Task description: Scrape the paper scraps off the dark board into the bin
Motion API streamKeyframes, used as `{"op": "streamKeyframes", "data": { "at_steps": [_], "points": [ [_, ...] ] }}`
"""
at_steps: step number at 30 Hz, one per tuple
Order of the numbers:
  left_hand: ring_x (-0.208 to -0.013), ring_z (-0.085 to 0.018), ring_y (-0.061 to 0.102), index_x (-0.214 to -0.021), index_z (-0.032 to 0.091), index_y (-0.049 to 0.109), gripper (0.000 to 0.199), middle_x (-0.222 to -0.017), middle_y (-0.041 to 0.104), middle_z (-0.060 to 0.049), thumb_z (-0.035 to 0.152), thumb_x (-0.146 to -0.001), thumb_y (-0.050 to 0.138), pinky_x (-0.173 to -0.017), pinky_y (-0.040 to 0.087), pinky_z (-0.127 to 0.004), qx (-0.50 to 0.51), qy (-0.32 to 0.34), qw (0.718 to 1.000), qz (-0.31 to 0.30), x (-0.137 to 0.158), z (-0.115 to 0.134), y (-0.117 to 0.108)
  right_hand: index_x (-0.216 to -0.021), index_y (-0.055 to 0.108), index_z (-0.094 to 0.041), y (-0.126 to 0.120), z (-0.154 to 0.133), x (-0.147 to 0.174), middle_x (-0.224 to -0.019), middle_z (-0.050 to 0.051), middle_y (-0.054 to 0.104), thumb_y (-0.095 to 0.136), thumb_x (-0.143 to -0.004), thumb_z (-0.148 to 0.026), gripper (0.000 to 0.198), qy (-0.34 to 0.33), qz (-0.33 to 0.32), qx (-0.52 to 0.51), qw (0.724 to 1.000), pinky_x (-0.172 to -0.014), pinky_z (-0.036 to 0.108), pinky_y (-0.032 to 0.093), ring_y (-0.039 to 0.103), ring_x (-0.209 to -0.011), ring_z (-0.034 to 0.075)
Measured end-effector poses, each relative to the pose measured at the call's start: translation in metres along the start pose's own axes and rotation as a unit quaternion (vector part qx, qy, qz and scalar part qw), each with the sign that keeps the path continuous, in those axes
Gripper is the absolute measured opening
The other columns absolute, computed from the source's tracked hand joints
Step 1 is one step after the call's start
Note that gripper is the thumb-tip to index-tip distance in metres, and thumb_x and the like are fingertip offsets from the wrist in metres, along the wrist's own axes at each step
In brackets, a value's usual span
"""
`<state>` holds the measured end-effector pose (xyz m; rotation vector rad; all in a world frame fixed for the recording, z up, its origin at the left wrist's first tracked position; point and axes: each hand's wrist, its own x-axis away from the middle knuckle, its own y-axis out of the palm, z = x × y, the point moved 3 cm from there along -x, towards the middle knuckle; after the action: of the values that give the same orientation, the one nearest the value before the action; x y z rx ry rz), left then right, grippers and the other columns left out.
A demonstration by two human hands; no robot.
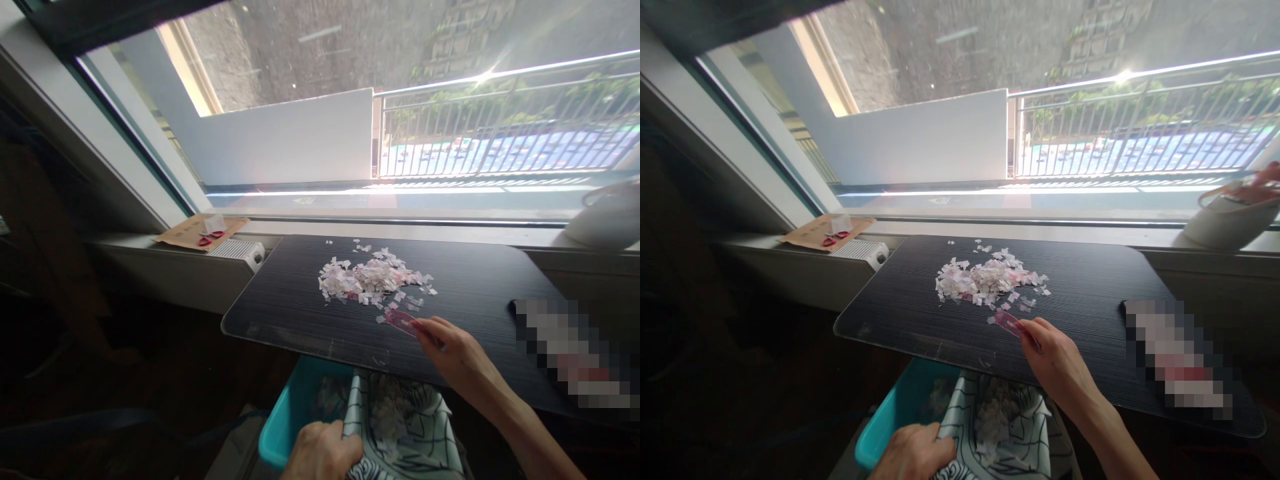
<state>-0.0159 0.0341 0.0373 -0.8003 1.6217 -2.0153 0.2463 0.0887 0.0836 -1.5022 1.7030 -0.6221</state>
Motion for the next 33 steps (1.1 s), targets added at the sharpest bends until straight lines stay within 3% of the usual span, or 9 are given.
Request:
{"op": "streamKeyframes", "data": {
  "at_steps": [7,14,19,24,33],
  "points": [
    [-0.058,-0.019,0.061,-0.081,0.024,0.063,0.018,-0.071,0.062,-0.002,0.037,-0.088,0.054,-0.047,0.025,-0.030,-0.011,0.046,0.999,-0.008,-0.003,0.000,-0.009,-0.098,0.070,-0.020,0.015,-0.013,-0.011,-0.075,0.001,0.061,0.043,-0.093,-0.029,0.028,-0.026,-0.026,0.002,0.999,-0.060,0.025,0.041,0.058,-0.064,0.015],
    [-0.057,-0.020,0.060,-0.078,0.024,0.065,0.020,-0.069,0.061,-0.001,0.041,-0.087,0.058,-0.048,0.031,-0.029,-0.023,0.012,1.000,0.002,-0.004,0.001,0.002,-0.098,0.070,-0.019,0.007,-0.003,-0.008,-0.085,0.003,0.066,0.045,-0.090,-0.029,0.027,0.013,0.012,0.004,1.000,-0.064,0.025,0.043,0.062,-0.069,0.015],
    [-0.056,-0.019,0.059,-0.074,0.023,0.065,0.016,-0.067,0.060,0.000,0.036,-0.084,0.064,-0.048,0.032,-0.028,-0.022,0.011,1.000,0.000,-0.008,0.004,-0.001,-0.097,0.071,-0.019,0.012,-0.011,-0.011,-0.079,0.003,0.066,0.044,-0.091,-0.029,0.029,-0.008,-0.020,-0.001,1.000,-0.061,0.025,0.043,0.060,-0.066,0.015],
    [-0.057,-0.018,0.061,-0.074,0.023,0.066,0.015,-0.068,0.062,0.000,0.034,-0.084,0.066,-0.049,0.035,-0.026,-0.024,0.000,1.000,-0.004,-0.006,0.006,-0.004,-0.097,0.070,-0.018,0.007,-0.003,-0.011,-0.087,0.004,0.068,0.044,-0.090,-0.031,0.030,0.017,0.009,0.004,1.000,-0.064,0.025,0.044,0.061,-0.069,0.016],
    [-0.064,-0.021,0.066,-0.081,0.023,0.068,0.012,-0.076,0.067,-0.002,0.030,-0.088,0.061,-0.052,0.042,-0.026,-0.032,0.001,0.996,-0.082,-0.010,0.011,-0.014,-0.097,0.072,-0.018,0.017,-0.005,-0.011,-0.084,0.005,0.071,0.044,-0.089,-0.033,0.033,0.024,-0.017,-0.009,1.000,-0.064,0.027,0.046,0.062,-0.067,0.017]
  ]
}}
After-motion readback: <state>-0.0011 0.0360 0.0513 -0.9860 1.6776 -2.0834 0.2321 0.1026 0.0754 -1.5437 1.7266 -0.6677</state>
